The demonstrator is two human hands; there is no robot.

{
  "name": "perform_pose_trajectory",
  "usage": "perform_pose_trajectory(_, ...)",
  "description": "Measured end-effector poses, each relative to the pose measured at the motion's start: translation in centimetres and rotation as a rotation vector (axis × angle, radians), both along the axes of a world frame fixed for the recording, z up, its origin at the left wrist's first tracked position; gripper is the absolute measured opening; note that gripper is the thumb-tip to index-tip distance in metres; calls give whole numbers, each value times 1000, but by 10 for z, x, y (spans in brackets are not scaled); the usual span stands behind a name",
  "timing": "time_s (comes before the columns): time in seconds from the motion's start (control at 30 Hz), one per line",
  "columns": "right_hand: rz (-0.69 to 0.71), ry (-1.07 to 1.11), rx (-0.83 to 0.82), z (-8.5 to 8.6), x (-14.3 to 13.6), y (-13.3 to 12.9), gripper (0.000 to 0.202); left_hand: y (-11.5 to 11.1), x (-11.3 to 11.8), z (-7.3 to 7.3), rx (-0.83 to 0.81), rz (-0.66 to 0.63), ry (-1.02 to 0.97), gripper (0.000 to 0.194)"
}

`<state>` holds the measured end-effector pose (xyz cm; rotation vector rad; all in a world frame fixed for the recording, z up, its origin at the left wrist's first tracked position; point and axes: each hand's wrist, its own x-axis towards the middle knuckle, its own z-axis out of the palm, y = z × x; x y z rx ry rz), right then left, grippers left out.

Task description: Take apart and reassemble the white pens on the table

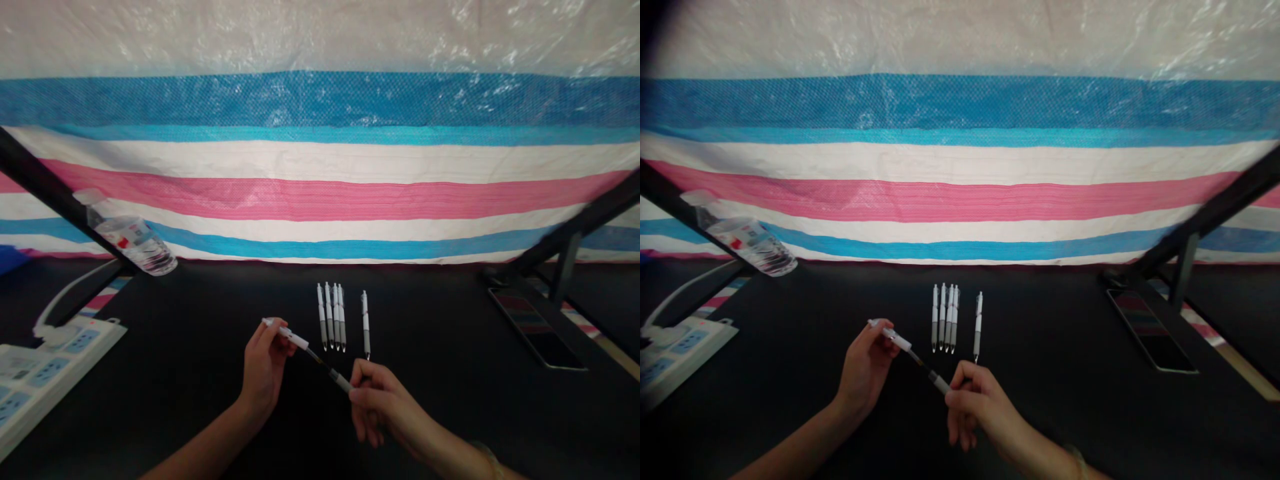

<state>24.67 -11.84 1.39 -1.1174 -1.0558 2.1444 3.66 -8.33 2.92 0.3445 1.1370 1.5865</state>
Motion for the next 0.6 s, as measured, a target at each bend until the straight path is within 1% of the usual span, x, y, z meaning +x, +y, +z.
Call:
perform_pose_trajectory(0.1,0,-8,9,1,-1,0,30,-3,2,1,6,-68,2,23)
perform_pose_trajectory(0.23,-3,-25,24,1,-2,2,33,-8,7,-4,8,-271,51,23)
perform_pose_trajectory(0.33,-13,-35,49,-1,-2,2,37,-12,10,-8,22,-371,128,22)
perform_pose_trajectory(0.47,-22,-49,67,-2,-2,2,39,-15,11,-10,44,-429,203,23)
perform_pose_trajectory(0.6,-26,-58,75,-5,-3,2,41,-16,11,-9,67,-422,217,27)
